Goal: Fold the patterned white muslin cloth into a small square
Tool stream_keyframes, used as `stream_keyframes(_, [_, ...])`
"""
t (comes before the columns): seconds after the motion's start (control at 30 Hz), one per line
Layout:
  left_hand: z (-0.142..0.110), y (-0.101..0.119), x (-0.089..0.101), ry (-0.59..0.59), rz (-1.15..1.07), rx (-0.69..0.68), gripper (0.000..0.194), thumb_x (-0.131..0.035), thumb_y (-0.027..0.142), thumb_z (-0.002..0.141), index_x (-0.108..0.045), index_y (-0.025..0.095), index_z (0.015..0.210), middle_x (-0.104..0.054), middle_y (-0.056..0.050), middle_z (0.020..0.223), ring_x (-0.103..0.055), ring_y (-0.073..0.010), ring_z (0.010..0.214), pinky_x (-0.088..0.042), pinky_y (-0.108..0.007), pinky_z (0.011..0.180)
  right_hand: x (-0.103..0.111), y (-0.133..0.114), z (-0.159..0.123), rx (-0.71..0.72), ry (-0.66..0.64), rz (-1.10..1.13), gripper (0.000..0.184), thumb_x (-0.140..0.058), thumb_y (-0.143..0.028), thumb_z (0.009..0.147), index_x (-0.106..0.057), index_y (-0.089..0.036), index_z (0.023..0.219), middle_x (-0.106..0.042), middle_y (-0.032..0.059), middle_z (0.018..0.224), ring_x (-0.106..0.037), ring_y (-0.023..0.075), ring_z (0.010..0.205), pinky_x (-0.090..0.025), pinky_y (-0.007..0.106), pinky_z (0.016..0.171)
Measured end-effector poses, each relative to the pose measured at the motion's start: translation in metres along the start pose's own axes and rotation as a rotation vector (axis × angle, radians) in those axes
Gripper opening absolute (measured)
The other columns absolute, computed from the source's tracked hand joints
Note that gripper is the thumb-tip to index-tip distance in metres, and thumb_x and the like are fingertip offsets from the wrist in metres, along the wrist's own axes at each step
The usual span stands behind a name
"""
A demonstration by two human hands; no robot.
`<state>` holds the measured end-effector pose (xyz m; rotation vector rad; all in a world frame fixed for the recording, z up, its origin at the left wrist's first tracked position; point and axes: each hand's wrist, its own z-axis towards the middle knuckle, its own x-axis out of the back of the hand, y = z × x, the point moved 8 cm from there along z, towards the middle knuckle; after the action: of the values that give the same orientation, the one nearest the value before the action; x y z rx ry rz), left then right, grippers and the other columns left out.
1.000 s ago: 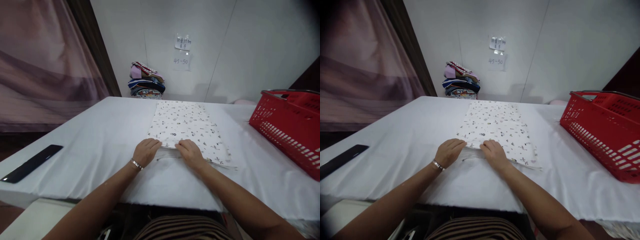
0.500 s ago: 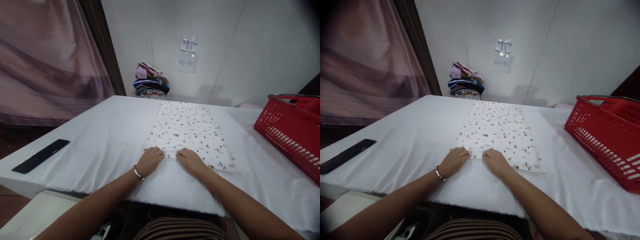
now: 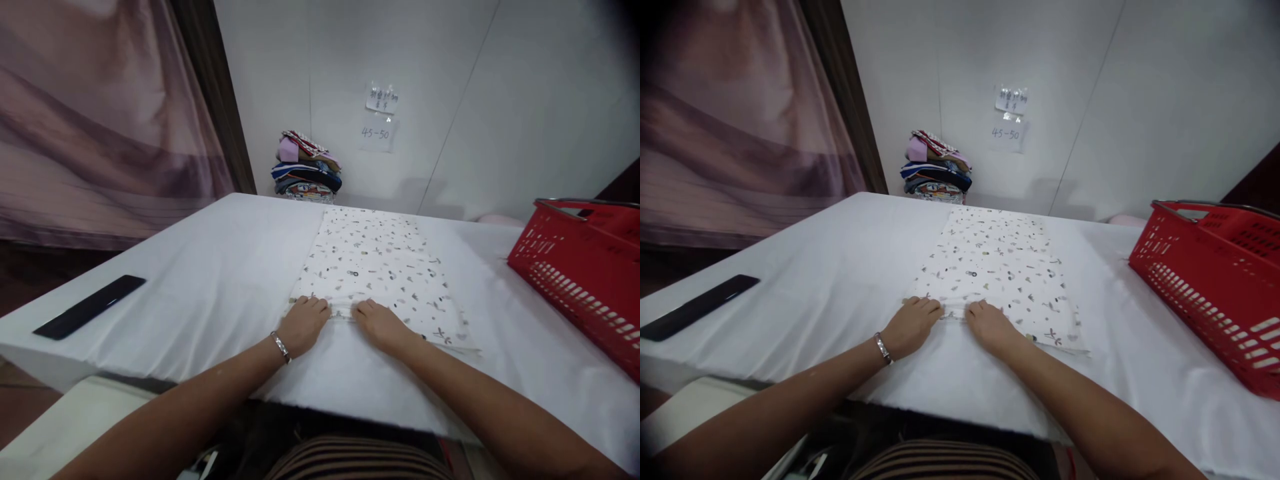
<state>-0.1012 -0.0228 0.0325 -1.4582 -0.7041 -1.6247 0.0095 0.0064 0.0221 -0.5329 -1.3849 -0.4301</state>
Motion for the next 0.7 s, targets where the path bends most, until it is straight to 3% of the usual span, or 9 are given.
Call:
stream_keyframes(0.13, [0.002,0.004,0.004,0.044,0.069,0.0,0.021,-0.04,0.002,0.078,-0.055,0.015,0.084,-0.054,-0.007,0.086,-0.047,-0.0193,0.077,-0.034,-0.035,0.07,0.013,-0.002,-0.005,-0.019,-0.019,0.057,0.025,-0.039,-0.007,0.083,-0.06,-0.016,0.093,-0.057,0.0071,0.091,-0.048,0.0185,0.086,-0.037,0.027,0.07])
stream_keyframes(0.27, [-0.012,0.014,0.012,0.14,0.05,-0.074,0.019,-0.038,0.006,0.084,-0.054,0.016,0.084,-0.053,-0.005,0.082,-0.045,-0.0184,0.077,-0.033,-0.035,0.071,0.023,-0.016,-0.021,0.021,0.002,0.077,0.027,-0.039,-0.002,0.079,-0.06,-0.018,0.085,-0.057,0.0055,0.087,-0.048,0.017,0.08,-0.037,0.026,0.067])
stream_keyframes(0.47, [-0.027,0.016,0.014,0.16,-0.023,-0.035,0.018,-0.04,0.006,0.084,-0.055,0.017,0.084,-0.053,-0.004,0.082,-0.044,-0.0182,0.078,-0.034,-0.034,0.071,0.014,-0.032,-0.033,0.044,0.053,0.017,0.027,-0.038,-0.006,0.085,-0.059,-0.019,0.095,-0.056,0.0057,0.09,-0.047,0.0182,0.083,-0.037,0.028,0.067])
stream_keyframes(0.7, [-0.027,0.011,0.0,0.085,-0.101,0.074,0.018,-0.043,0.001,0.077,-0.053,0.016,0.08,-0.053,-0.005,0.085,-0.044,-0.0191,0.08,-0.035,-0.034,0.071,-0.001,-0.038,-0.031,0.05,0.046,-0.037,0.023,-0.038,-0.006,0.086,-0.057,-0.017,0.094,-0.055,0.0061,0.091,-0.046,0.0187,0.081,-0.037,0.029,0.069])
